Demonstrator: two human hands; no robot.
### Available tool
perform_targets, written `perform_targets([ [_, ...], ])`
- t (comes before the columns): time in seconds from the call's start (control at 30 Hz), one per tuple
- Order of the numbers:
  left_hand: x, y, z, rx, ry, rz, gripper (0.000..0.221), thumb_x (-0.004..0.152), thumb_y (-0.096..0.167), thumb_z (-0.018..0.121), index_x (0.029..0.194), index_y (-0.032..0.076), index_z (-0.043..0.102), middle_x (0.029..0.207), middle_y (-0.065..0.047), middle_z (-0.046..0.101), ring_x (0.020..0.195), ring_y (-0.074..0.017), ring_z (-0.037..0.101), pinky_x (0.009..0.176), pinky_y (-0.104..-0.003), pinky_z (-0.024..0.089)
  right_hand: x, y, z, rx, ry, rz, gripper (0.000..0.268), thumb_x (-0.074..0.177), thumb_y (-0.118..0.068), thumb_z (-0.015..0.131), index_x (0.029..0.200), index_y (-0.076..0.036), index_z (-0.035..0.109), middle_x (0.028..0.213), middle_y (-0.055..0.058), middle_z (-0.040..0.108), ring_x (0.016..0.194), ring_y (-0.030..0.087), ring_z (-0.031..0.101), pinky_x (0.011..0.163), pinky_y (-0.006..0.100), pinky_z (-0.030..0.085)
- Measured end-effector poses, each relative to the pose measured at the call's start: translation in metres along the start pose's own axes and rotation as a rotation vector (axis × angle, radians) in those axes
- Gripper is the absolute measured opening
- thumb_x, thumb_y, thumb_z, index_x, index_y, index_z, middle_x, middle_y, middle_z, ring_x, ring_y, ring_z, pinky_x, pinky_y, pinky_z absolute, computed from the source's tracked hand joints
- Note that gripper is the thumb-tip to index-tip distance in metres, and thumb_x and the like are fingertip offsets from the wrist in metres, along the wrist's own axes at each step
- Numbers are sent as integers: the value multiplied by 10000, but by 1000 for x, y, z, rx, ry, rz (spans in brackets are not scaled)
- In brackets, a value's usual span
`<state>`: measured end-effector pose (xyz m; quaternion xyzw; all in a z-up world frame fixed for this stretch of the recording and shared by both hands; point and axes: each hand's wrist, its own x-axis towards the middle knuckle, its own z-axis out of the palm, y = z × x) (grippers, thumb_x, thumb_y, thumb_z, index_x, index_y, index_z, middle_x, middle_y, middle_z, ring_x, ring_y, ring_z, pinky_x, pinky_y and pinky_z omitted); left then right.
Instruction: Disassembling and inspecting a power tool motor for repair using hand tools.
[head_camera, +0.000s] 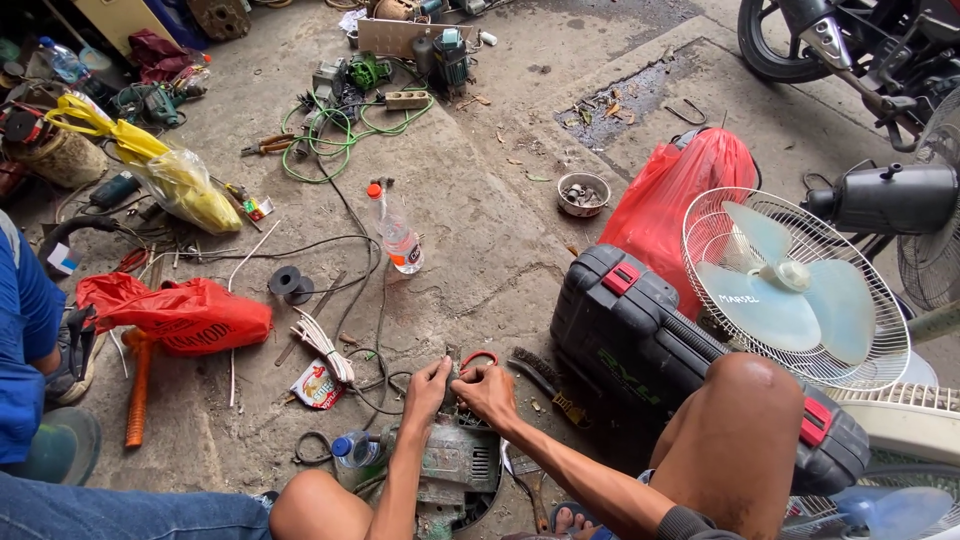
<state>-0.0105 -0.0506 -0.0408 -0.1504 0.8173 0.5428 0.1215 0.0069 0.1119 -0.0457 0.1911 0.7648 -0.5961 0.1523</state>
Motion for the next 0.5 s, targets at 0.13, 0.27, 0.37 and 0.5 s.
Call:
perform_targets([
  [0.13,-9,9,-1,-42,3,-6,453,1083,576,749,1240,211,967,1173,-143,907,1203,-273,781,1066,-461,582,1,-1,2,-47,20,-36,195,766,-301,891,924,-193,929,561,-3,778,585,147,833,776,264,643],
  [0.27,-24,24,-4,-85,3,16,424,1086,525,770,1261,194,968,1169,-140,908,1157,-258,758,1040,-454,585,-3,1,-3,18,-26,-36,240,818,-305,916,1018,-178,954,745,63,864,753,184,875,809,309,659],
  [0.37,-29,30,-5,-103,4,22,419,1091,507,772,1263,178,967,1161,-135,903,1148,-250,742,1038,-451,582,-17,-6,-10,96,-65,-20,278,864,-287,899,1098,-152,962,921,131,912,884,179,868,839,354,679],
  [0.5,-21,21,-2,-115,12,37,412,1093,480,779,1260,150,963,1137,-134,895,1129,-261,746,1023,-457,582,-31,-10,-20,461,-150,69,465,883,-98,906,1304,92,846,1060,280,880,903,246,882,871,373,744],
])
